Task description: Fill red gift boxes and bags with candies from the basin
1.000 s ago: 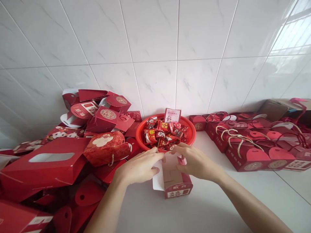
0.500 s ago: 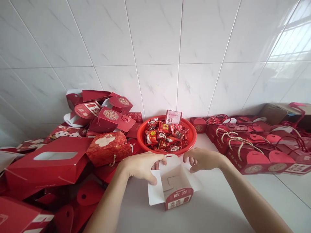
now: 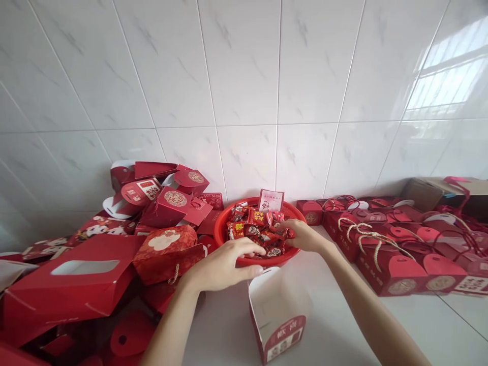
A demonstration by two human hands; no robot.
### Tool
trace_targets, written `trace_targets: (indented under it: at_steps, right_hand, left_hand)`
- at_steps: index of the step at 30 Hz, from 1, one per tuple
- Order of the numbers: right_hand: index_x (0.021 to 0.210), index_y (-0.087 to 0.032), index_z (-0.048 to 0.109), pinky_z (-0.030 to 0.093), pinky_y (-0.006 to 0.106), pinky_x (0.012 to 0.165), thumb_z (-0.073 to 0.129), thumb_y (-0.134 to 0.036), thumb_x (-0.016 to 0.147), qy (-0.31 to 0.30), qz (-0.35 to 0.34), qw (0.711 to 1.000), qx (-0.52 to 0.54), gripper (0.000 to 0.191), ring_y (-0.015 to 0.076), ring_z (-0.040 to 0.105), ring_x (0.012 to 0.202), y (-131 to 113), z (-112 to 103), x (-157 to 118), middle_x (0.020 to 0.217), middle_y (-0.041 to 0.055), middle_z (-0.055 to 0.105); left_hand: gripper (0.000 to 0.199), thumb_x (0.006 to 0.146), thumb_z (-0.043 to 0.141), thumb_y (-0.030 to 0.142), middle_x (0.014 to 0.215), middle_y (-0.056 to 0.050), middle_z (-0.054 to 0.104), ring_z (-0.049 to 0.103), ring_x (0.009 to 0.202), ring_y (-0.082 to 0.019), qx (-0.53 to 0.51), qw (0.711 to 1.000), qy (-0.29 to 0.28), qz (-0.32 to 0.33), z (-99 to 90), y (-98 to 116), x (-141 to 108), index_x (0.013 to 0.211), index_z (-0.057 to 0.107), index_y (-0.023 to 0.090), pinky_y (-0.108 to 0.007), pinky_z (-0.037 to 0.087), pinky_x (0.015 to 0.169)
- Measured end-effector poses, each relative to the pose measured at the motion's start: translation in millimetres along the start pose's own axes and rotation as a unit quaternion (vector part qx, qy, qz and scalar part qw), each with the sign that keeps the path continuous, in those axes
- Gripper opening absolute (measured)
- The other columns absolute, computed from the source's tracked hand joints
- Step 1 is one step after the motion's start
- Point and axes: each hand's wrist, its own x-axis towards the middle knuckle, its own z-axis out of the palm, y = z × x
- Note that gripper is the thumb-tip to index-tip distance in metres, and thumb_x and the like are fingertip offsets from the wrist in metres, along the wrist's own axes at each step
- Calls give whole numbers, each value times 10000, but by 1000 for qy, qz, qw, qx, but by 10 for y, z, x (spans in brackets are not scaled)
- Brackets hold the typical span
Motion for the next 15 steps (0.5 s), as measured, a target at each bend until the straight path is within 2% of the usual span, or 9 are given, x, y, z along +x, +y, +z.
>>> trace_targets:
  at_steps: [3, 7, 8, 10, 11, 13, 15]
  right_hand:
    - [1048, -223, 739, 500, 344, 890, 654, -5, 598, -26, 25, 999, -35, 507, 274, 655, 1062, 70, 162, 221, 1105, 64, 735]
    - [809, -196, 698, 485, 321, 787, 603, -97, 709, 20, 24, 999, 25, 170, 225, 666, 846, 104, 252, 314, 836, 42, 726]
    - [772, -191, 673, 487, 319, 761, 570, -136, 754, 28, 22, 998, 42, 118, 215, 661, 807, 114, 254, 311, 795, 40, 715]
    - [775, -185, 638, 496, 309, 700, 517, -225, 816, 41, 27, 990, 129, 135, 202, 656, 752, 136, 242, 294, 759, 40, 703]
    - [808, -183, 629, 498, 304, 666, 512, -277, 827, 57, 37, 978, 199, 151, 198, 656, 725, 146, 232, 285, 741, 36, 698]
    - [879, -186, 607, 490, 296, 608, 549, -372, 807, 110, 70, 931, 340, 208, 191, 642, 655, 156, 209, 275, 666, 12, 673]
    - [908, -201, 578, 469, 291, 574, 597, -432, 760, 166, 108, 890, 411, 274, 181, 603, 578, 151, 188, 278, 565, -27, 621]
  left_hand:
    - [368, 888, 621, 410, 1248, -60, 695, 646, 1150, -223, -32, 998, 55, -2, 55, -147, 117, 1211, 685, 244, -353, 510, 1006]
    - [320, 878, 593, 340, 1232, -64, 716, 668, 1125, -219, -57, 992, 110, -9, 177, -356, 298, 1156, 698, 222, -380, 529, 1018]
    - [313, 874, 587, 322, 1233, -67, 718, 670, 1126, -219, -63, 990, 123, -11, 211, -402, 356, 1147, 699, 218, -385, 532, 1020]
    - [310, 866, 583, 280, 1231, -75, 721, 672, 1129, -221, -70, 986, 149, -16, 274, -480, 500, 1145, 697, 209, -388, 543, 1012]
    - [315, 861, 582, 250, 1227, -80, 723, 674, 1127, -222, -69, 984, 163, -20, 300, -507, 586, 1151, 695, 203, -388, 548, 1005]
    - [337, 851, 575, 184, 1230, -90, 720, 678, 1121, -223, -54, 980, 189, -28, 329, -533, 779, 1167, 693, 192, -393, 543, 1013]
    - [370, 843, 582, 140, 1268, -101, 703, 658, 1165, -238, -18, 978, 205, -28, 327, -518, 980, 1193, 691, 188, -411, 503, 1062]
